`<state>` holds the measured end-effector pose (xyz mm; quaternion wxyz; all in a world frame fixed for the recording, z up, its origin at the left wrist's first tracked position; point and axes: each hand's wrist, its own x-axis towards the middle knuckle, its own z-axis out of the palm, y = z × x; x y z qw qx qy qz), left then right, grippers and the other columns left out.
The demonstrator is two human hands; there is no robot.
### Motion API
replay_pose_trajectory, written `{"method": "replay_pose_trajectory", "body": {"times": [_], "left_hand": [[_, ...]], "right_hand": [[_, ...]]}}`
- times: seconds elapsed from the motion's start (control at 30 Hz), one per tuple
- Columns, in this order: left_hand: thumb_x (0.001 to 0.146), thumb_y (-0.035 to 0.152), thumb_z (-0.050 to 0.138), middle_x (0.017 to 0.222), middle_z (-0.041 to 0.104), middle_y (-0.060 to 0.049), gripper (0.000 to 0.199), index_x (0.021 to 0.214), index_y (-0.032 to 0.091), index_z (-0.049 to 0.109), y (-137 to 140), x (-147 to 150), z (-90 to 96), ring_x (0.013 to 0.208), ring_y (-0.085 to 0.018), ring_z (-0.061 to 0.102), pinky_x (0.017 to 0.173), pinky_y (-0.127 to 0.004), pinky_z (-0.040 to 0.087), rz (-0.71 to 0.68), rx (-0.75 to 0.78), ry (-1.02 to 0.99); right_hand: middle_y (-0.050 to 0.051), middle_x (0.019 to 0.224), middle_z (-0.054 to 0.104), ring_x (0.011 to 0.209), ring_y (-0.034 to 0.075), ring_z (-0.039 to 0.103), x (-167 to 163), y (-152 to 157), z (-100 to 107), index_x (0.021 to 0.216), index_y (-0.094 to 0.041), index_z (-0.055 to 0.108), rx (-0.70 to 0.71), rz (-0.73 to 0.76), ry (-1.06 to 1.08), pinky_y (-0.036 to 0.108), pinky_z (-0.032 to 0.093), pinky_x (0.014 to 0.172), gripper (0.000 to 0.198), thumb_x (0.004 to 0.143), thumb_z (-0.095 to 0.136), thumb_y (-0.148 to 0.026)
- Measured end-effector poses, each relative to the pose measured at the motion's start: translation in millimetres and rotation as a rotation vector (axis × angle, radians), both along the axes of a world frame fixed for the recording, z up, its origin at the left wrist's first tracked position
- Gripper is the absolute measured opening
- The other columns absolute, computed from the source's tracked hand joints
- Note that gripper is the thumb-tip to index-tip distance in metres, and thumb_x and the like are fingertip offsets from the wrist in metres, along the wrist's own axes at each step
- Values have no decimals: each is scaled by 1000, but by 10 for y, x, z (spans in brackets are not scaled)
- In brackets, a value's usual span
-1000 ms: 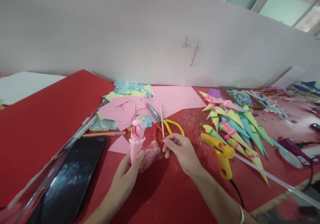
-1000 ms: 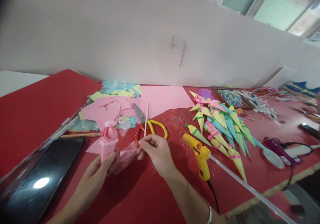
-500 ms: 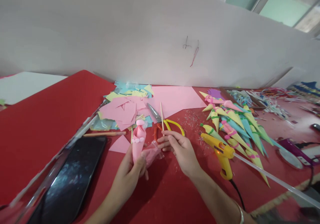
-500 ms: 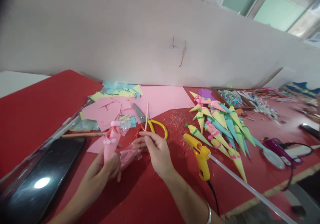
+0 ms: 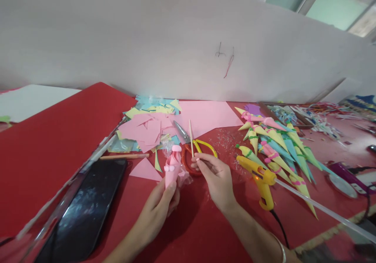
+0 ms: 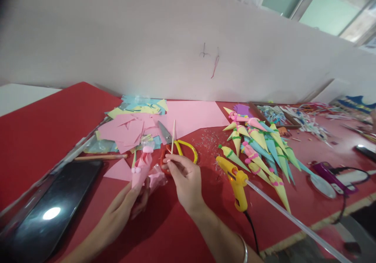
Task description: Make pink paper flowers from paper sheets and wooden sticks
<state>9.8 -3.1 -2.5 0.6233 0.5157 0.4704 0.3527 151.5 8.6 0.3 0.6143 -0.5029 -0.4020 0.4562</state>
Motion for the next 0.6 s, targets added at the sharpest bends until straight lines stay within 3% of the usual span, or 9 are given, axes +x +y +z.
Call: {"method": "replay_pose_trajectory", "body": {"times": [0.13, 0.33, 0.5, 0.6], "left_hand": [[75, 56, 43, 47, 36, 7, 40, 59, 19, 40, -10, 32, -14, 42, -8, 32, 41, -19, 30, 28, 6, 2], [77, 46, 46, 58, 48, 2, 30, 70, 18, 53, -29, 38, -96, 53, -12, 43, 52, -21, 39, 54, 124, 96], [81, 44, 41, 65, 51, 0, 30, 83, 17, 55, -38, 29, -90, 61, -15, 47, 61, -24, 42, 14, 189, 171], [81, 44, 40, 67, 49, 1, 29, 80, 17, 53, -43, 26, -89, 61, -14, 45, 59, -23, 41, 2, 199, 164]], "right_hand": [[2, 77, 67, 67, 15, 63, -31, -41, 11, 81, -21, 66, 31, 0, -10, 29, 52, 65, 11, 74, 58, -25], [3, 93, 62, 90, 17, 57, -69, -86, 19, 80, -25, 68, 307, 37, -287, 31, 48, 77, 14, 73, 60, -16], [4, 97, 59, 93, 18, 55, -99, -82, -8, 81, -25, 68, 306, 53, -267, 31, 48, 79, 16, 72, 60, -15], [4, 96, 59, 92, 17, 56, -103, -82, -11, 80, -24, 67, 278, 61, -248, 31, 47, 79, 15, 73, 58, -15]]}}
